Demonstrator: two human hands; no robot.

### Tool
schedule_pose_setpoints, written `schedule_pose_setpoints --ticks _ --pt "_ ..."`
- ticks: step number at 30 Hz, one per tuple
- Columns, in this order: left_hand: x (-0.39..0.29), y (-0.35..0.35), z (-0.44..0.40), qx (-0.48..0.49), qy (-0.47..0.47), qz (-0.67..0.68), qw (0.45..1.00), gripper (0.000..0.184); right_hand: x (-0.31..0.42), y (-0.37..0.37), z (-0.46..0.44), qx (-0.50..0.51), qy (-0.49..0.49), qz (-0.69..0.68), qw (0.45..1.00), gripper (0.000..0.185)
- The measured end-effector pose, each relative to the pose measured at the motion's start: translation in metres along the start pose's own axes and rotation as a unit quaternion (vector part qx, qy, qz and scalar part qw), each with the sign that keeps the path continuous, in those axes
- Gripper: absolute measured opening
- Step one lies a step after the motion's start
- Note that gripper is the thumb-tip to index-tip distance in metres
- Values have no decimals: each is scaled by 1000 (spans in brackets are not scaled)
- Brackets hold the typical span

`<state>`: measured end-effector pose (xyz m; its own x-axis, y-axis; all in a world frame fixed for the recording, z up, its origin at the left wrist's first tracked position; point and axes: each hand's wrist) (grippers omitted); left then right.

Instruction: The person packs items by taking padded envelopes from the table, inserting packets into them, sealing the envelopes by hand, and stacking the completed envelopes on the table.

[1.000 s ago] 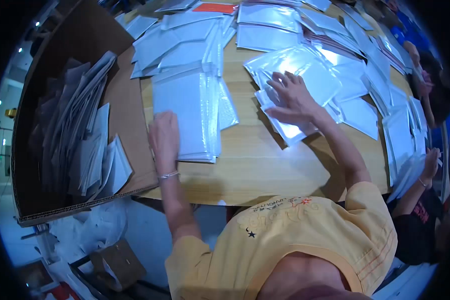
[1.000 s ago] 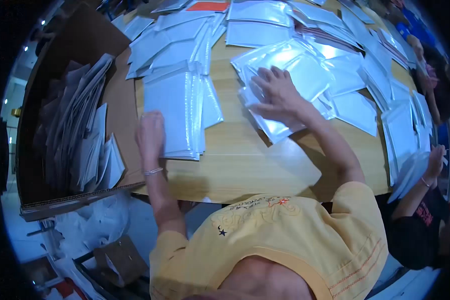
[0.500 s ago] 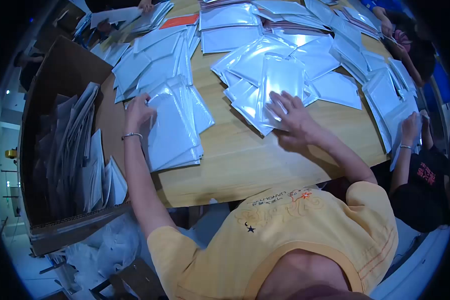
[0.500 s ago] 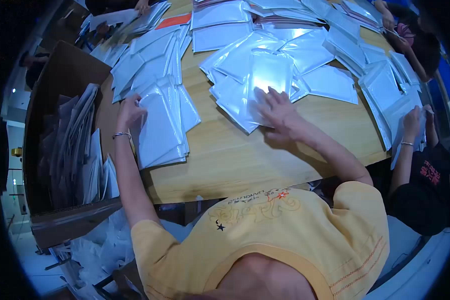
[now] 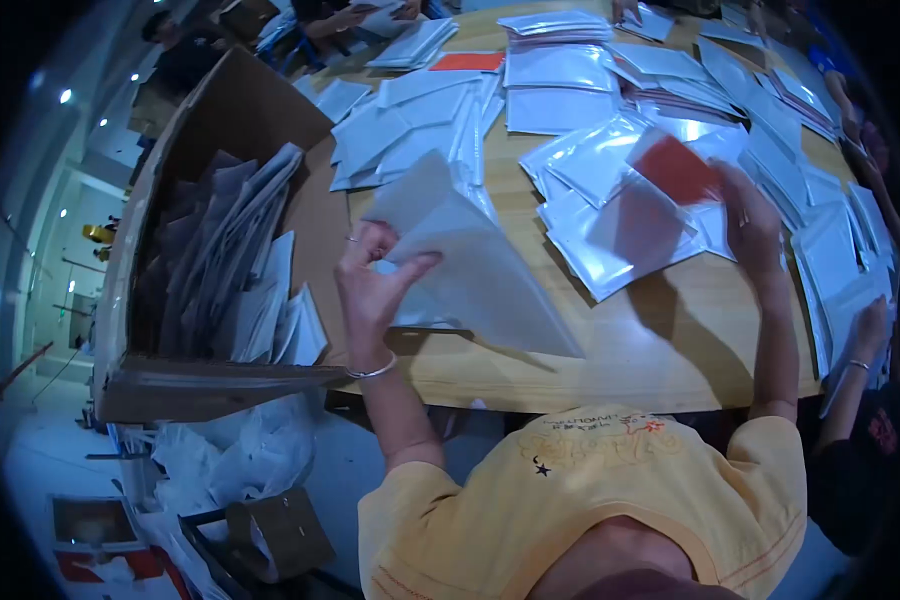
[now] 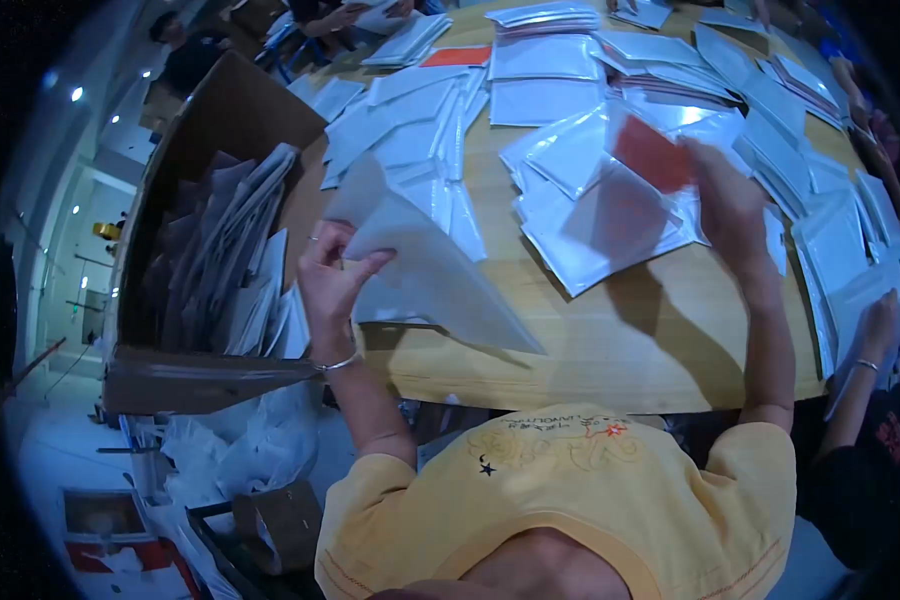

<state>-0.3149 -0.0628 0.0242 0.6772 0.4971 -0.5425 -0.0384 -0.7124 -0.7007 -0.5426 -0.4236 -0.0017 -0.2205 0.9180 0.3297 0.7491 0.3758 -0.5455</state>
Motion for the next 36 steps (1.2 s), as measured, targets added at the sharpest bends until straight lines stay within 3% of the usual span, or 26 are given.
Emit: schedule_pose_setpoints --ticks 1,3,4,6,8,11,14,16,18,19,21,23,24,27,28,29,31,36 --pt "-13 1 4 28 -53 83 995 28 -14 -15 -12 -27 10 -9 1000 29" --pt "-17 21 9 7 21 173 985 28 -26 -36 -35 -142 76 -141 977 30" --pt "-20 31 13 -2 47 211 976 25 -36 -42 -44 -208 87 -262 938 31" --pt "-30 47 23 37 19 283 958 24 -37 -52 -60 -334 124 -349 867 33" --pt "-36 65 31 68 10 229 971 24 -21 -45 -77 -345 102 -399 843 33" --pt "-69 80 33 87 123 253 956 19 13 -28 -96 -363 59 -530 764 32" --pt "-75 71 39 126 155 196 960 18 18 -10 -87 -333 70 -491 802 33" --pt "-72 63 43 204 121 153 959 19 -2 -14 -72 -113 47 -445 887 32" --pt "-73 71 41 116 189 272 936 18 -3 -23 -72 -19 94 -414 905 32" --pt "-73 74 42 98 176 266 943 18 -14 -25 -67 3 137 -372 918 35" --pt "-73 79 43 134 201 303 922 18 -15 -29 -70 78 126 -382 912 37" --pt "-75 86 48 145 164 314 924 17 -6 -26 -73 146 111 -401 897 38" --pt "-77 89 49 163 135 324 922 17 14 -19 -70 119 146 -430 883 38" --pt "-83 98 48 198 81 342 915 16 71 -4 -61 283 88 -350 889 38" --pt "-87 100 48 175 104 369 907 16 88 3 -56 347 70 -336 873 36" --pt "-90 102 48 151 127 394 897 16 96 9 -48 348 69 -336 873 36" --pt "-95 107 48 106 171 445 873 15 102 17 -35 356 -31 -163 920 25" --pt "-93 121 54 41 165 357 918 16 81 20 -40 452 -17 -211 867 16"
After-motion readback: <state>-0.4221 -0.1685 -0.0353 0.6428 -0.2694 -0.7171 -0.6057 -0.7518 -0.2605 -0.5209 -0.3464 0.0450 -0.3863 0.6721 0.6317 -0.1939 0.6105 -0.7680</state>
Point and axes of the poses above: each hand's wrist, its own z-axis away from the middle knuckle, its own y-axis out of the palm, x = y × z, and after that the axes turned 12 degrees about -z, right-handed
